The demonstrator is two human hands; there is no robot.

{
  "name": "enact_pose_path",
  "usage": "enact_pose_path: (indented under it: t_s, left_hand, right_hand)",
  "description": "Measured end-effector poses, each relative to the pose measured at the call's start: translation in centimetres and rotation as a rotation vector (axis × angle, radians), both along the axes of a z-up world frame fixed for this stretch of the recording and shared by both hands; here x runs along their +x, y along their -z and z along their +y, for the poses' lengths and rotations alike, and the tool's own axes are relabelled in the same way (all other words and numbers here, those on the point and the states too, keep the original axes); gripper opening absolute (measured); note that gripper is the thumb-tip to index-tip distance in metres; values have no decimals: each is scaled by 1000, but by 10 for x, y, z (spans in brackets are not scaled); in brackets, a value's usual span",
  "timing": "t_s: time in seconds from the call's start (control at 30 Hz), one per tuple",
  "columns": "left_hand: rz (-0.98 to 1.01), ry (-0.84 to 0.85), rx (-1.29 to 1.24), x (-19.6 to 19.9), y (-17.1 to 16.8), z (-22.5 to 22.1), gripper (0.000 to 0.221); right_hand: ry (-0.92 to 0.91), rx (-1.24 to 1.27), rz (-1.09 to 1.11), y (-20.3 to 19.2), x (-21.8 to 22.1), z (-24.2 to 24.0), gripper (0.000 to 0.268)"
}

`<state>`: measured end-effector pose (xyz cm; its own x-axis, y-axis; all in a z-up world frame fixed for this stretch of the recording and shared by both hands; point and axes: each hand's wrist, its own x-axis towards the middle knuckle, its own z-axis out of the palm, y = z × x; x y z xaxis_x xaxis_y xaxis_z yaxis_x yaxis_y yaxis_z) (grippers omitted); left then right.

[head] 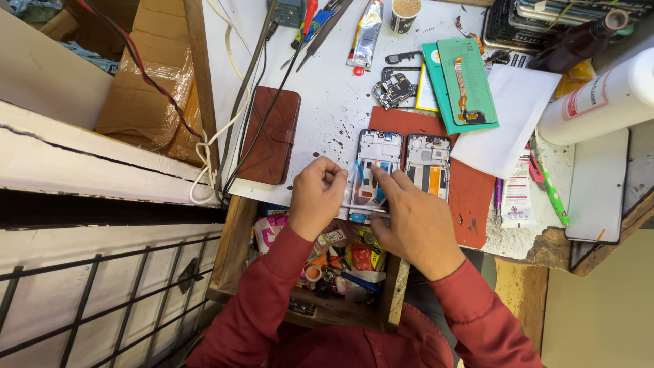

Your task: The person uses tweezers and a metal tool to detach and install ribbon cables and internal components of a mobile phone while working at a bench with parts and tools.

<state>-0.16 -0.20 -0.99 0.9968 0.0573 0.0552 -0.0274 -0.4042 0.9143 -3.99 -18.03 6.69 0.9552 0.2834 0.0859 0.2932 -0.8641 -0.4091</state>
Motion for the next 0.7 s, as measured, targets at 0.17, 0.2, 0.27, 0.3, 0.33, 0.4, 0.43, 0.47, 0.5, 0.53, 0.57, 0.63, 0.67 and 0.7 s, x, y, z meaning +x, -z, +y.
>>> enact_pose_path:
  t_s: [0.17, 0.2, 0.27, 0.3, 0.33, 0.4, 0.43, 0.47, 0.5, 0.53, 0.57, 0.63, 0.67, 0.7]
  left_hand:
    - [177, 26, -197, -10, -6, -1, 16]
    - [191, 20, -203, -11, -6, -1, 16]
    - [206, 15, -206, -15, -6, -1, 17]
    - [240, -7, -190, -17, -5, 0, 17]
    - [275, -27, -174, -18, -3, 0, 17]
    - [168, -26, -90, -21, 1, 1, 17]
    - [61, -26, -7, -24, 3, 3, 17]
    - [63, -27, -6, -28, 4, 4, 17]
    - [77, -37, 17, -32, 4, 6, 17]
    - [92, -46, 41, -37, 4, 8, 17]
    - [94, -46, 43, -42, 2, 9, 17]
    - [100, -33, 36, -53, -2, 10, 18]
    - [99, -33, 36, -57, -5, 10, 18]
    - [128, -29, 78, -62, -8, 11, 18]
  right_hand:
    - [-4, 33, -40, 4, -1, -2, 72]
    - [12, 23, -44, 5, -3, -2, 69]
    - [30, 14, -48, 8, -8, -2, 66]
    - [31, 22, -61, 10, -10, -2, 60]
    - [34, 30, -75, 11, -12, -3, 54]
    - [48, 14, -72, 14, -17, -2, 52]
    - [61, -3, -68, 14, -19, -1, 51]
    - [60, -2, -67, 13, -20, -2, 51]
    - [49, 3, -62, 12, -23, -4, 56]
    - [39, 10, -57, 11, -24, -5, 61]
    - [39, 12, -55, 10, -25, -5, 61]
    - [34, 5, -62, 9, -26, -5, 61]
    - [34, 5, -63, 9, -26, -5, 61]
    - [41, 0, -42, 9, -26, -5, 61]
